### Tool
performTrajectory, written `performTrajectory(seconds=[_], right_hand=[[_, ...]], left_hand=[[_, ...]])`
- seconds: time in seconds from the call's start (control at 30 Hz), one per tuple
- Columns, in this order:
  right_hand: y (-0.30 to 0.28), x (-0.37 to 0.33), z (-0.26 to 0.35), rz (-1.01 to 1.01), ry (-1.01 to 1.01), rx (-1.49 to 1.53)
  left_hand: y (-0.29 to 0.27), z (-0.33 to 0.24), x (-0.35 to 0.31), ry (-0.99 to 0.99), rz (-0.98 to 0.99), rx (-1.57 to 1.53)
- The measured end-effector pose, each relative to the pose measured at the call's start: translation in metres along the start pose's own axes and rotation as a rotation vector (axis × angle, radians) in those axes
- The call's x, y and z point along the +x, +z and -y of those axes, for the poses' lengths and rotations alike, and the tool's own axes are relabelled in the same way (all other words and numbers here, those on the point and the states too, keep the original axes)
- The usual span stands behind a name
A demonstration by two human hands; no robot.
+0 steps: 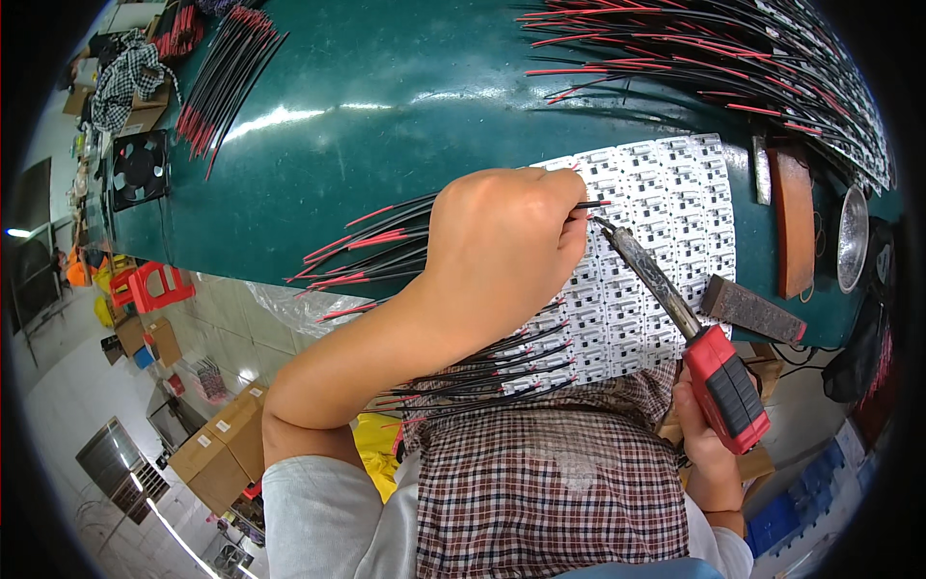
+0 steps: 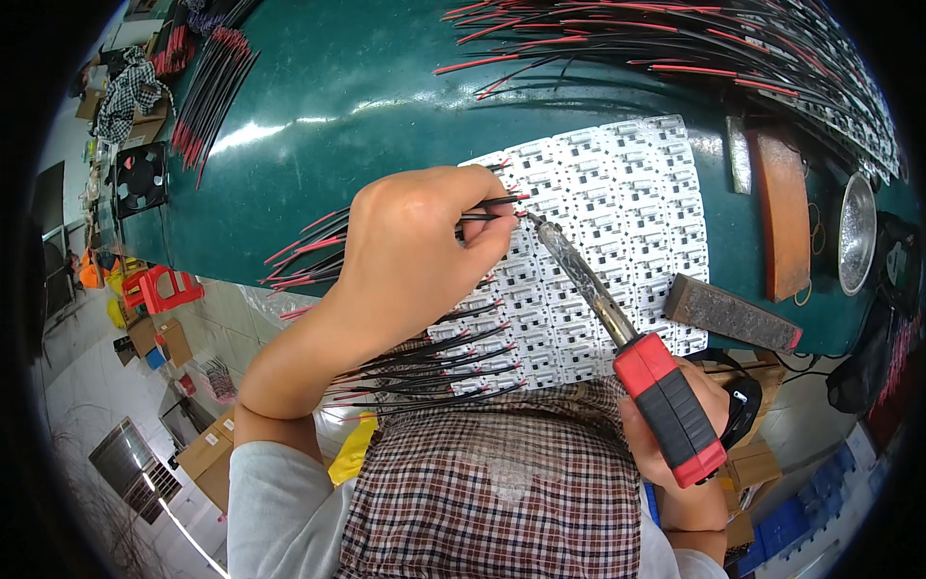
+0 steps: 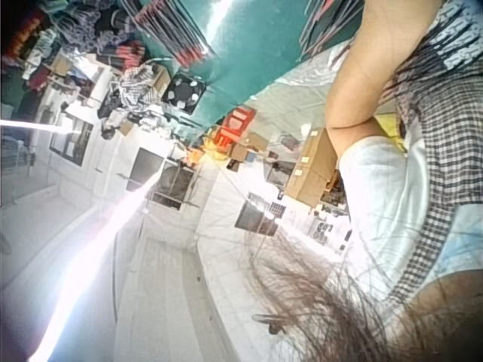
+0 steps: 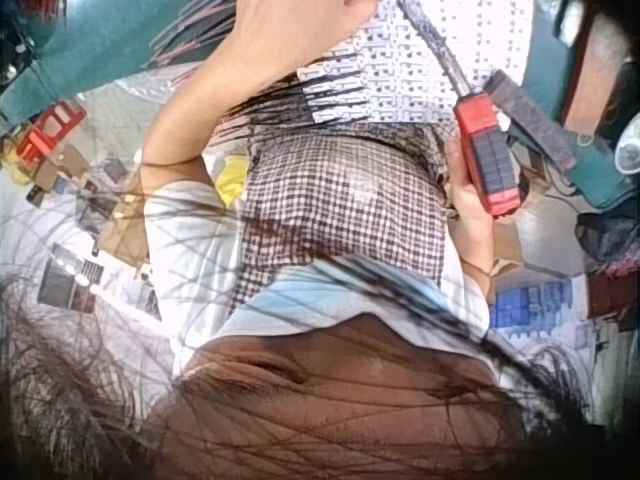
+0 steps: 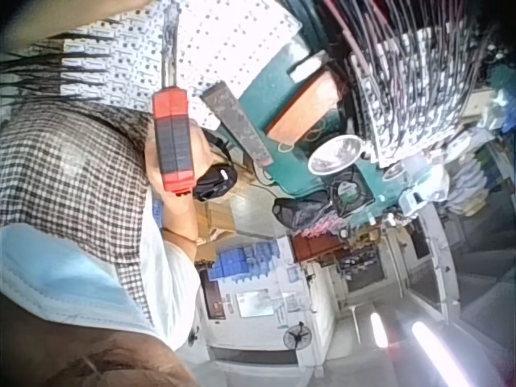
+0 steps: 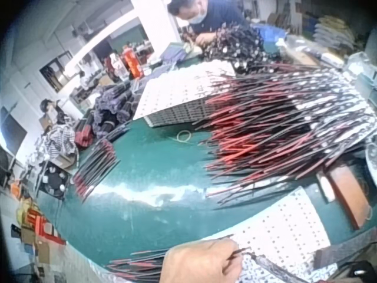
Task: The person solders multiple black wires onto an array of small LED boards using a soldering iron.
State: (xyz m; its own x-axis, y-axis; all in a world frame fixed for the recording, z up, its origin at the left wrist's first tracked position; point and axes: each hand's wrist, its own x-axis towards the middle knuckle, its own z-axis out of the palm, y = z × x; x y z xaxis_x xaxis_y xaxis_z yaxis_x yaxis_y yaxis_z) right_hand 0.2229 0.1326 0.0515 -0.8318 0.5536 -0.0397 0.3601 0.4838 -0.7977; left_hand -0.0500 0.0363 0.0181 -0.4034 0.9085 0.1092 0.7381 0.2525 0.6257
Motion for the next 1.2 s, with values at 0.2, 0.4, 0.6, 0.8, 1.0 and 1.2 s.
performTrajectory(seconds=[0.2,0.4,0.6,0.8,1.0,1.2], right_hand=[[-0.002,0.001,0.000,0.026,0.070,0.058],[-0.002,-0.009,-0.002,0.000,0.135,0.044],[-0.006,-0.033,-0.007,-0.061,0.315,0.015],[-0.007,-0.049,-0.008,-0.101,0.406,0.044],[-0.013,-0.053,-0.006,-0.010,0.410,-0.046],[-0.009,-0.057,-0.015,-0.016,0.262,0.014]], left_hand=[[-0.004,0.000,0.005,0.029,0.009,-0.012],[-0.006,-0.001,0.005,0.039,0.037,0.020],[-0.001,-0.001,0.001,0.056,0.030,0.034],[0.000,-0.005,-0.007,0.132,-0.040,0.079],[-0.014,-0.019,-0.007,0.139,-0.146,0.168],[0.002,-0.020,-0.025,-0.058,0.017,-0.038]])
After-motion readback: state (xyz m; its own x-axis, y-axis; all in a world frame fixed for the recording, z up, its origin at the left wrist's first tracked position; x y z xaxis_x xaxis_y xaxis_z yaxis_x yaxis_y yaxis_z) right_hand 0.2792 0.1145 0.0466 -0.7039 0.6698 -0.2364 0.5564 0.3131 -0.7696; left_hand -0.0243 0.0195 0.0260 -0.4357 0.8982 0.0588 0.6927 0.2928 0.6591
